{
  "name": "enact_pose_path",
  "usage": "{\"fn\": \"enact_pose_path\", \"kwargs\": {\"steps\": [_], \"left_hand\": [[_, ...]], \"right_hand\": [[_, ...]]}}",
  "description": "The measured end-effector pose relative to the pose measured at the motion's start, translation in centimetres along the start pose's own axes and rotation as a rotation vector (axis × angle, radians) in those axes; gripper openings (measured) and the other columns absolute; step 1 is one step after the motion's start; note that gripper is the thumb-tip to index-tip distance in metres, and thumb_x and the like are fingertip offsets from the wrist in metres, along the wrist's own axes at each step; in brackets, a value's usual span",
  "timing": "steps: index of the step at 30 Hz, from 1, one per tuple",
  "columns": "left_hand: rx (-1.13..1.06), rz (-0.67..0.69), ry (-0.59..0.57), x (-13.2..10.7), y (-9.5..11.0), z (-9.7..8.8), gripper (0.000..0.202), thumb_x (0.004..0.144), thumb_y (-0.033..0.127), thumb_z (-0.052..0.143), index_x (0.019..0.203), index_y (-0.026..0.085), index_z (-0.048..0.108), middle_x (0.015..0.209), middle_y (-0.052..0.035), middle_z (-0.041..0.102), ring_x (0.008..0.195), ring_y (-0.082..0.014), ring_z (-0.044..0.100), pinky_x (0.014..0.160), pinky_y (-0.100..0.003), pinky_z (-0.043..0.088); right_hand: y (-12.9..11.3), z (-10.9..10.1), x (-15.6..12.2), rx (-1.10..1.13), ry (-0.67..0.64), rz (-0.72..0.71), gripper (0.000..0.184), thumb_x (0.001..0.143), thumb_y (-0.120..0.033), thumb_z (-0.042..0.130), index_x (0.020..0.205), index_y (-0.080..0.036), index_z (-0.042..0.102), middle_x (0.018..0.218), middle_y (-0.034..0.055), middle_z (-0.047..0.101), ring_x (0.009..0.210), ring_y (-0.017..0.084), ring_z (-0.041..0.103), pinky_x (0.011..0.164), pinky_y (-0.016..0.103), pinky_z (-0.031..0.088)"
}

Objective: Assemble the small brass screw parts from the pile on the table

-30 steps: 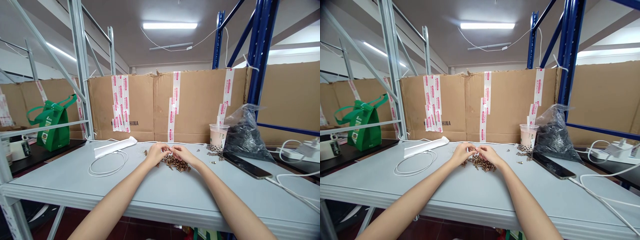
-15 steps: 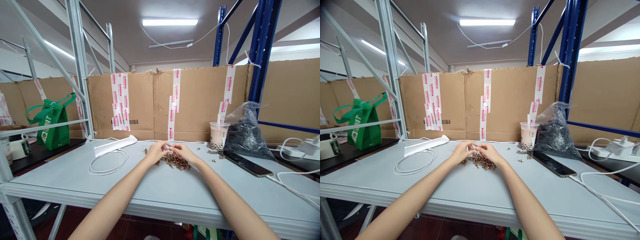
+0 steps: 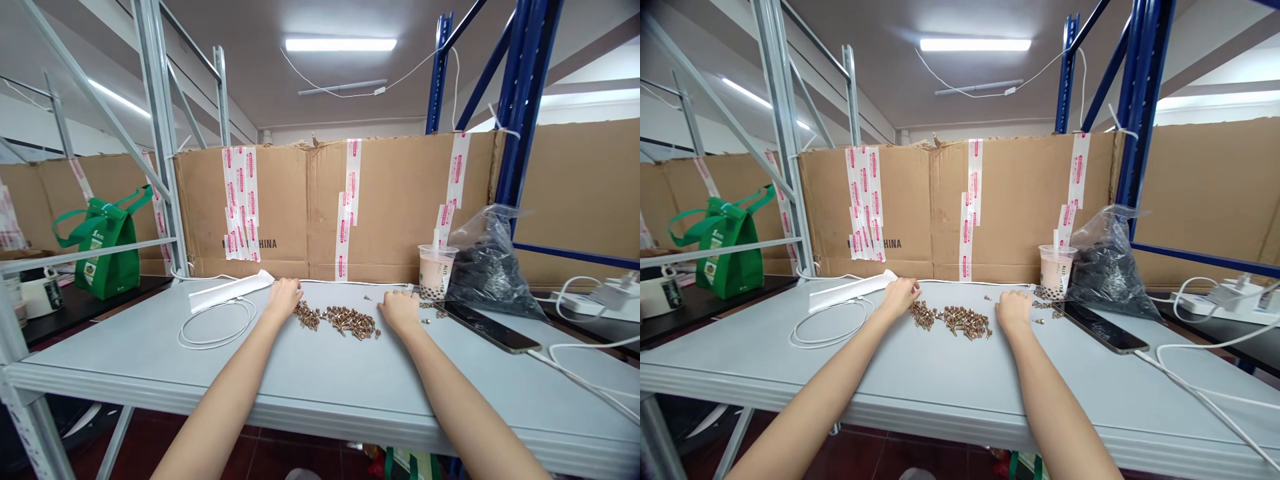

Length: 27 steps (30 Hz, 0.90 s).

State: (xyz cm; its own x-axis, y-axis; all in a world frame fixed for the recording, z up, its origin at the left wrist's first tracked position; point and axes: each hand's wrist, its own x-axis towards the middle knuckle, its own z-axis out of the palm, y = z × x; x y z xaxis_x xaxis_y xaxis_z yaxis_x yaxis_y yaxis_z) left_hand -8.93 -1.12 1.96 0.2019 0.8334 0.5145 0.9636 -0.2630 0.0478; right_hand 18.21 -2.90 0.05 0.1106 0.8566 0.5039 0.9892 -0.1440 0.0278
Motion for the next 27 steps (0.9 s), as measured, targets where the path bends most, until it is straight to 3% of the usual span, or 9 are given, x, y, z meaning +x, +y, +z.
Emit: {"fn": "enact_pose_path", "kwargs": {"steps": [3, 5, 8, 11, 19, 27], "left_hand": [[0.093, -0.038, -0.025, -0.1, -0.5, -0.1, 0.017, 0.077, 0.026, 0.05, 0.086, 0.015, 0.059, 0.091, -0.0117, 0.061, 0.092, -0.0247, 0.052, 0.079, -0.034, 0.036], [0.124, -0.071, -0.04, -0.2, -0.7, -0.2, 0.016, 0.076, 0.022, 0.049, 0.087, 0.015, 0.059, 0.096, -0.0129, 0.059, 0.095, -0.0258, 0.049, 0.08, -0.035, 0.034], [0.142, -0.136, -0.084, -0.3, -1.3, -0.4, 0.017, 0.077, 0.018, 0.048, 0.089, 0.014, 0.058, 0.098, -0.0141, 0.057, 0.098, -0.0272, 0.047, 0.081, -0.037, 0.034], [0.148, -0.179, -0.124, -0.3, -2.0, -0.1, 0.017, 0.076, 0.019, 0.05, 0.09, 0.014, 0.058, 0.101, -0.0142, 0.055, 0.1, -0.0273, 0.046, 0.081, -0.037, 0.035], [-0.01, -0.162, -0.161, -0.3, -4.1, 2.1, 0.012, 0.072, 0.017, 0.055, 0.08, 0.018, 0.063, 0.089, -0.0083, 0.062, 0.088, -0.0216, 0.054, 0.074, -0.029, 0.037], [-0.05, -0.2, -0.109, -0.6, -4.7, 2.8, 0.011, 0.073, 0.016, 0.052, 0.077, 0.017, 0.062, 0.084, -0.0068, 0.062, 0.082, -0.0187, 0.055, 0.072, -0.027, 0.038]], "right_hand": [[-0.7, -1.1, -0.2, 0.118, 0.078, -0.055, 0.023, 0.076, -0.029, 0.051, 0.089, -0.012, 0.06, 0.095, 0.0169, 0.058, 0.094, 0.029, 0.049, 0.078, 0.042, 0.031], [-2.2, -2.1, -0.6, 0.331, 0.054, -0.27, 0.022, 0.079, -0.029, 0.048, 0.093, -0.017, 0.058, 0.096, 0.011, 0.057, 0.093, 0.023, 0.049, 0.078, 0.037, 0.034], [-4.9, -3.2, -1.7, 0.609, -0.084, -0.674, 0.024, 0.077, -0.028, 0.051, 0.1, -0.024, 0.057, 0.099, 0.0046, 0.055, 0.094, 0.017, 0.048, 0.081, 0.03, 0.035], [-7.0, -3.4, -2.9, 0.671, -0.199, -0.85, 0.024, 0.074, -0.023, 0.055, 0.098, -0.026, 0.06, 0.093, 0.0033, 0.056, 0.092, 0.017, 0.048, 0.079, 0.028, 0.035], [-7.6, -3.1, -3.4, 0.699, -0.231, -0.851, 0.011, 0.075, -0.022, 0.054, 0.083, -0.021, 0.061, 0.079, 0.0012, 0.06, 0.079, 0.015, 0.052, 0.07, 0.025, 0.036], [-7.8, -3.0, -3.3, 0.702, -0.245, -0.888, 0.014, 0.077, -0.019, 0.051, 0.086, -0.021, 0.062, 0.084, 0.0027, 0.06, 0.082, 0.015, 0.052, 0.071, 0.025, 0.035]]}}
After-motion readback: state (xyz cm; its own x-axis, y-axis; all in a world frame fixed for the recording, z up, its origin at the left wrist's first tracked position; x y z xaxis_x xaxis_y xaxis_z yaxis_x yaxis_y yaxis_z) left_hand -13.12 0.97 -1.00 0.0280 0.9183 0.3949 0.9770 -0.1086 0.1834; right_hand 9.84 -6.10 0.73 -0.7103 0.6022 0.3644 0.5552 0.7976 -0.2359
